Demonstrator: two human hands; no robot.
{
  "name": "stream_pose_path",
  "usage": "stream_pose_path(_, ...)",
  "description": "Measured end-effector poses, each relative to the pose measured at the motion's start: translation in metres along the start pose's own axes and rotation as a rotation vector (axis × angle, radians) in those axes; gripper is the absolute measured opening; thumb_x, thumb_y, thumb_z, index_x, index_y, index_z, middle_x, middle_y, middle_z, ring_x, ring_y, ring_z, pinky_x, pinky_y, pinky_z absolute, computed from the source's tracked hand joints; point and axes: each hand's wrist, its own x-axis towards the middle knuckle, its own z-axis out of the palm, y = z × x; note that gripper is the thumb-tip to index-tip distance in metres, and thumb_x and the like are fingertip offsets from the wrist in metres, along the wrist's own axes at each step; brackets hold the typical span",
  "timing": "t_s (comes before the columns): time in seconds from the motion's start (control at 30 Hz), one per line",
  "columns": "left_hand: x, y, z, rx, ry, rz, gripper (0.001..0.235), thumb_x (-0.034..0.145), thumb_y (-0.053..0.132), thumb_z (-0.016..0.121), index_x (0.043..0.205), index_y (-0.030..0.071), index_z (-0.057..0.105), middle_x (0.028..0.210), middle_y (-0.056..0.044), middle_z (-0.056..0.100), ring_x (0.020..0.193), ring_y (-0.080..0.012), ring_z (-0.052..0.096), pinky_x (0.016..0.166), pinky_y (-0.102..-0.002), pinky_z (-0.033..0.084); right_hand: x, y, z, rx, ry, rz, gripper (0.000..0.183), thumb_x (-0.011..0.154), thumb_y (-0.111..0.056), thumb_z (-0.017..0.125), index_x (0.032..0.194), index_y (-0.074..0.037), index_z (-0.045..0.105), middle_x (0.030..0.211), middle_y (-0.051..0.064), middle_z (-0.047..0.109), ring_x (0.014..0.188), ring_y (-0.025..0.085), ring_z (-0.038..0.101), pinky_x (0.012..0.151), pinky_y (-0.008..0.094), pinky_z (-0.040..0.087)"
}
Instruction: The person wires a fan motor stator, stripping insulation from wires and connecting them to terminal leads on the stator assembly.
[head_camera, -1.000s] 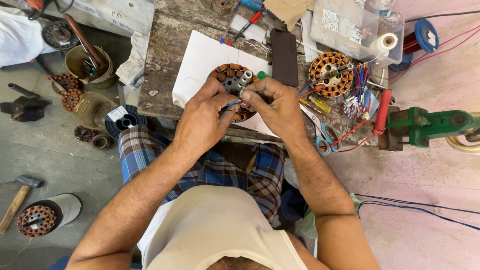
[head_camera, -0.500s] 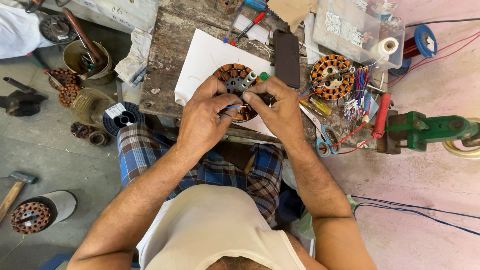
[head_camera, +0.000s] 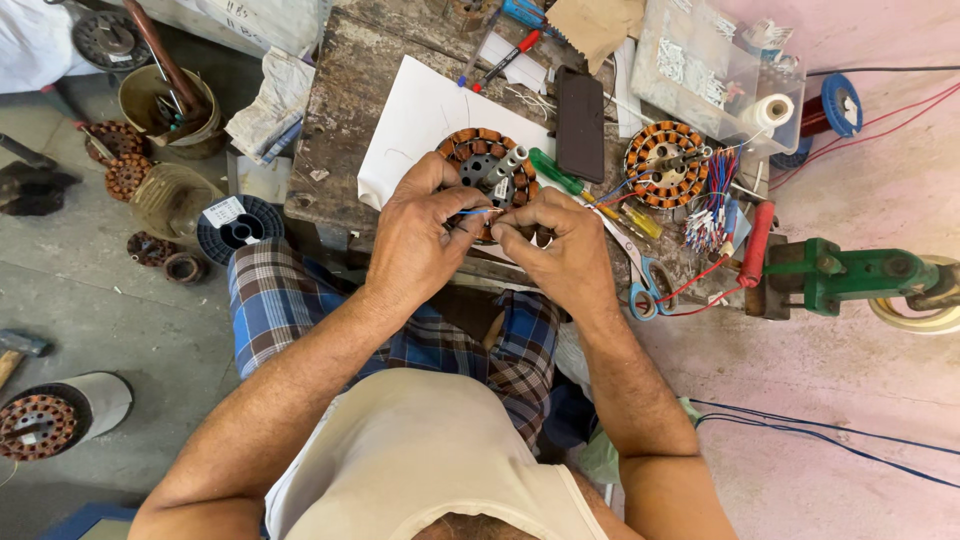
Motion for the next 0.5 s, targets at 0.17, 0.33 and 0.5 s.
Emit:
stream_pose_path(0.17, 0.000, 0.000, 0.000, 0.006, 0.027, 0.031, 0.023, 0.078, 0.002, 0.085, 0.099, 0.004, 0.078, 0.095, -0.007, 0.062, 0.091, -0.0245, 0.066, 0.077, -0.039, 0.056, 0.006, -0.007, -0.004, 0.038, -0.004, -0.134, 0.011, 0.085, -0.013, 0.084, 0.093, -0.007, 0.080, 0.083, 0.001, 0.067, 0.075, 0.010, 0.061, 0.066, 0.027, 0.047)
stream_pose_path(0.33, 0.000, -0.001, -0.001, 0.003, 0.023, 0.047, 0.026, 0.075, 0.000, 0.085, 0.100, 0.004, 0.078, 0.094, -0.008, 0.062, 0.090, -0.0246, 0.066, 0.077, -0.039, 0.056, 0.025, -0.002, -0.008, -0.013, 0.032, -0.160, 0.012, 0.087, -0.013, 0.083, 0.096, -0.007, 0.080, 0.087, 0.002, 0.069, 0.079, 0.011, 0.064, 0.070, 0.027, 0.050)
stream_pose_path(0.5, 0.001, -0.003, -0.001, -0.025, 0.020, 0.039, 0.024, 0.078, 0.003, 0.087, 0.100, 0.005, 0.078, 0.093, -0.007, 0.062, 0.089, -0.0235, 0.065, 0.077, -0.037, 0.056, 0.030, 0.010, -0.001, -0.037, 0.079, -0.124, 0.014, 0.086, -0.015, 0.085, 0.095, -0.005, 0.080, 0.085, 0.004, 0.067, 0.078, 0.013, 0.062, 0.069, 0.028, 0.049)
